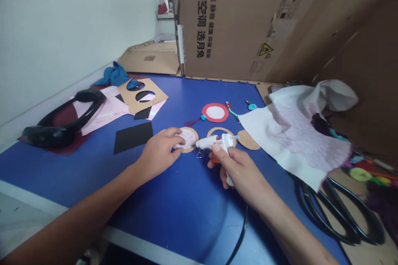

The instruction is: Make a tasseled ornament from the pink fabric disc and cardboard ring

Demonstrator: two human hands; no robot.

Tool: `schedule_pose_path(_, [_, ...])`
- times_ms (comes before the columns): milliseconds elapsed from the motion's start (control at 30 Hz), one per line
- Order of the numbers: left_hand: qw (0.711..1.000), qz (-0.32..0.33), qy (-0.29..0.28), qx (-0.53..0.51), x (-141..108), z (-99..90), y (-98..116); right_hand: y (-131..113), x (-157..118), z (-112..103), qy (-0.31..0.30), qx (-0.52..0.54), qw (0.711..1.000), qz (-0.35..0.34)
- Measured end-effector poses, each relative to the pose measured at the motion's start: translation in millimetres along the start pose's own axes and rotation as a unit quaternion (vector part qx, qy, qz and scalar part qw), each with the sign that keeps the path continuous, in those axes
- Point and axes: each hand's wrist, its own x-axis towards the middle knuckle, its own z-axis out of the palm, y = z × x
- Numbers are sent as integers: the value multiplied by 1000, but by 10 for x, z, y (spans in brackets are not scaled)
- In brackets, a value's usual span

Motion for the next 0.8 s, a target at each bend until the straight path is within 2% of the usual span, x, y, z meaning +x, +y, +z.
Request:
schedule_pose_path(500, [1000, -1, -14, 26, -16, -12, 47, -7, -13, -32, 9, -26, 1000, -7])
schedule_pose_path(800, [1000, -18, 5, 23, -9, -3, 72, -29, -33, 23, -3, -25, 1000, -11])
